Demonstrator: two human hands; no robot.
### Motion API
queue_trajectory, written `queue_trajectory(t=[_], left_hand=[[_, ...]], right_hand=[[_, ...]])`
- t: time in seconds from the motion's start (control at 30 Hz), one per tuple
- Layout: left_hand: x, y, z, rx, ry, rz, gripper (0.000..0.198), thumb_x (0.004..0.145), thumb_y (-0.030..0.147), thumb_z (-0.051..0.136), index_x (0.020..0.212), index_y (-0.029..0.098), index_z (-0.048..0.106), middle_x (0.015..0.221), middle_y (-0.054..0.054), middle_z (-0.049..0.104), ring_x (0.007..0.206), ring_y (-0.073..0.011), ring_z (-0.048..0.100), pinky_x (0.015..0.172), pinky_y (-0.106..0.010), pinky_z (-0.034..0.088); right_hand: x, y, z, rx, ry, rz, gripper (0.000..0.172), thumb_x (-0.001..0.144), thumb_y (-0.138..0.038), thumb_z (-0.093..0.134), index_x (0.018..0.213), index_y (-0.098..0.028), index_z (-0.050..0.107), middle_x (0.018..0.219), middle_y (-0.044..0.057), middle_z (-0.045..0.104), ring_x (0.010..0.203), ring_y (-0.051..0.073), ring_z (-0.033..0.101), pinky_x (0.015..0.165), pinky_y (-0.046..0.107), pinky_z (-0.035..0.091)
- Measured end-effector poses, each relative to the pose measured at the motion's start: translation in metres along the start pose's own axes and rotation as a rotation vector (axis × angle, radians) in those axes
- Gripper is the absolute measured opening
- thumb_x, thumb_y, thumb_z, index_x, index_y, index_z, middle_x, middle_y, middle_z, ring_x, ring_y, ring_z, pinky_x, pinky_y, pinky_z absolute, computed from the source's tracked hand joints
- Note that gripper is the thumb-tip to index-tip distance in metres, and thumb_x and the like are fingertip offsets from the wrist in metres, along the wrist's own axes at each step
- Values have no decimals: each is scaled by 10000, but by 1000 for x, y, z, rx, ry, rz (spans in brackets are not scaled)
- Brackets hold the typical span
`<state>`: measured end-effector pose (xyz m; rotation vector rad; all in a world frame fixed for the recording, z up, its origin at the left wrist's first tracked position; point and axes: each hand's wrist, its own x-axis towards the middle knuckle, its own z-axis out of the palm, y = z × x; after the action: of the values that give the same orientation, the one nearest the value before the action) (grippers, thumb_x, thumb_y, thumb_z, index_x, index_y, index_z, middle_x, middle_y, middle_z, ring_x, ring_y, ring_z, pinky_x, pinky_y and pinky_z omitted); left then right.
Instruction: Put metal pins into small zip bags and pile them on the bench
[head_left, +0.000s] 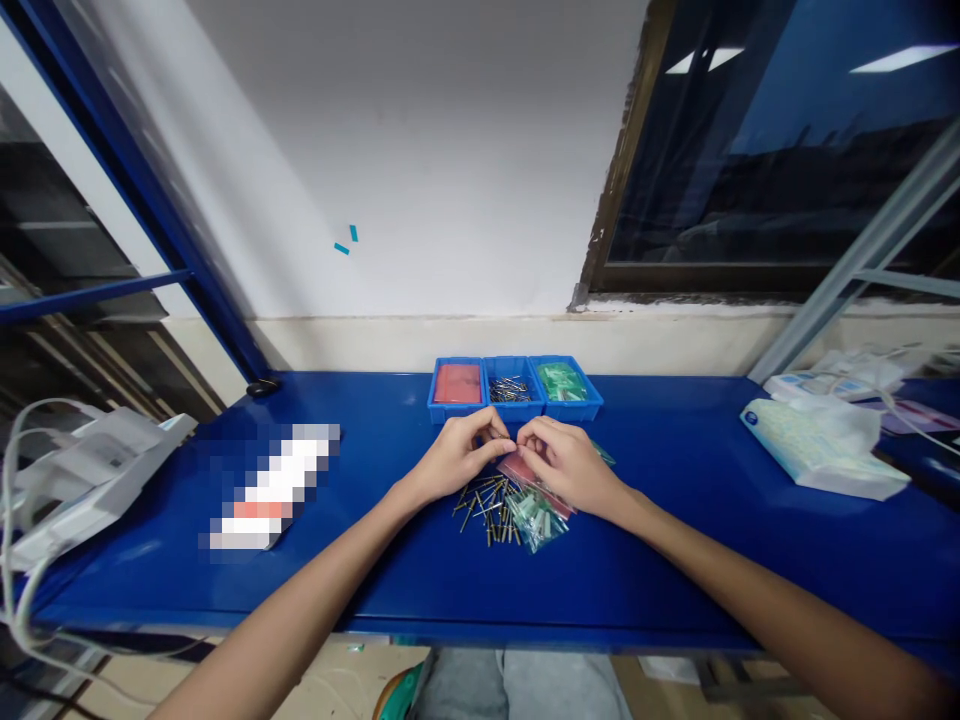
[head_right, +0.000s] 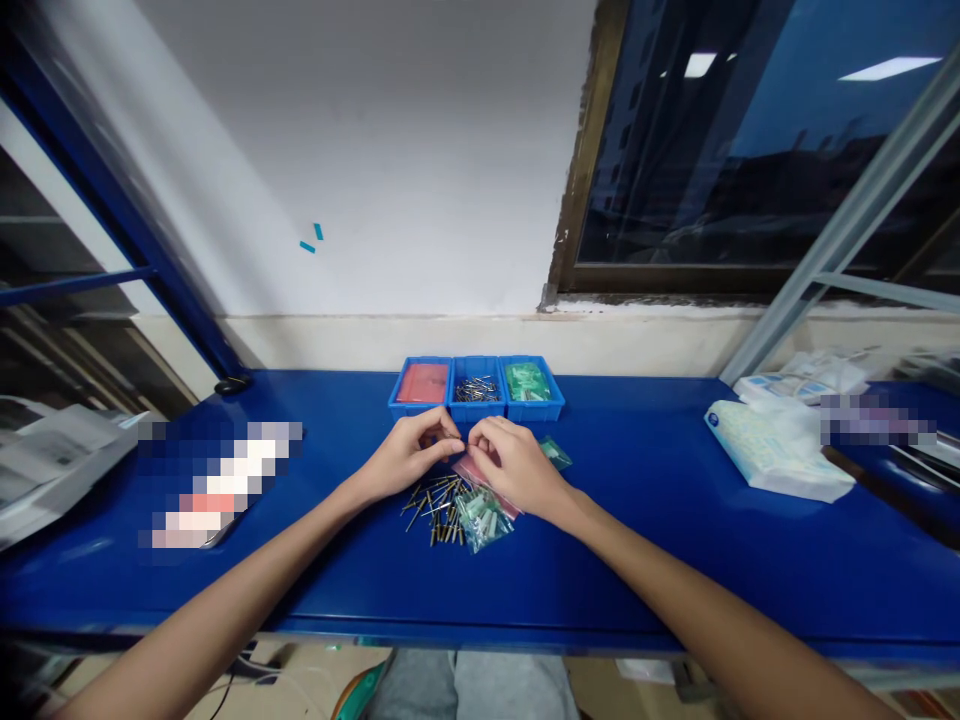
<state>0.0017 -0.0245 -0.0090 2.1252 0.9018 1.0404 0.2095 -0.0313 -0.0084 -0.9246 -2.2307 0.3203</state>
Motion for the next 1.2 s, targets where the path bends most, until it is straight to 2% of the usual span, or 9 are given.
queue_trajectory(t=[0.17,0.3,0.4,0.53,0.67,0.77,0.93,1.1,1.2], left_hand=[[0,-5,-12,155,28,25,352,904,341,668,1190,173,549,873,-12,656,691,-126,605,635,-251,484],[-1,-11,-15,347,-4,81,199,962,264,553,1138,173,568,821,-3,635,679,-129,590,655,-267,478],[-2,-12,-16,484,-50,145,174,977,231,504,1117,167,584,867,-32,646,731,-148,601,698,-289,483],[-3,-10,-19,583,-77,173,166,985,206,480,1102,173,593,915,-44,660,759,-155,605,705,-290,477],[-3,-13,-22,615,-83,164,153,972,205,512,1097,182,597,913,-35,656,758,-156,602,686,-279,460],[-2,-18,-22,602,-96,171,99,951,188,539,1009,185,619,906,-30,648,756,-151,599,675,-268,447],[-1,-22,-19,586,-100,165,108,959,240,566,897,179,631,857,-25,643,711,-144,583,634,-261,413],[-2,-19,-18,626,-65,129,240,961,392,606,869,176,655,789,-22,651,670,-151,582,586,-266,374],[-2,-19,-18,655,-59,105,329,987,435,557,827,174,679,763,-35,676,675,-161,616,589,-270,378]], right_hand=[[15,10,-12,-325,10,-117,205,994,-202,411,929,-182,604,913,82,644,884,217,570,805,340,442],[43,23,-19,-497,39,-35,213,985,-203,421,948,-158,626,923,101,650,935,250,574,807,361,450],[55,26,-21,-516,28,-1,211,984,-245,450,994,-155,641,966,109,659,955,259,582,807,372,460],[41,21,-25,-430,41,-2,214,993,-258,446,998,-182,646,979,94,669,966,246,594,842,378,463],[12,19,-29,-296,-118,27,176,978,-250,490,951,-206,658,918,59,676,890,216,619,809,355,471],[1,20,-28,-272,-219,38,149,958,-257,535,970,-207,675,964,73,670,941,227,618,826,360,475],[-1,13,-24,-289,-248,-18,162,964,-230,519,993,-212,678,972,78,658,973,233,600,837,363,478],[-1,9,-26,-310,-282,-30,144,950,-209,533,987,-220,672,975,76,663,967,236,603,826,363,483],[2,12,-34,-309,-241,7,158,955,-243,542,1028,-230,682,1004,79,684,989,243,621,834,361,481]])
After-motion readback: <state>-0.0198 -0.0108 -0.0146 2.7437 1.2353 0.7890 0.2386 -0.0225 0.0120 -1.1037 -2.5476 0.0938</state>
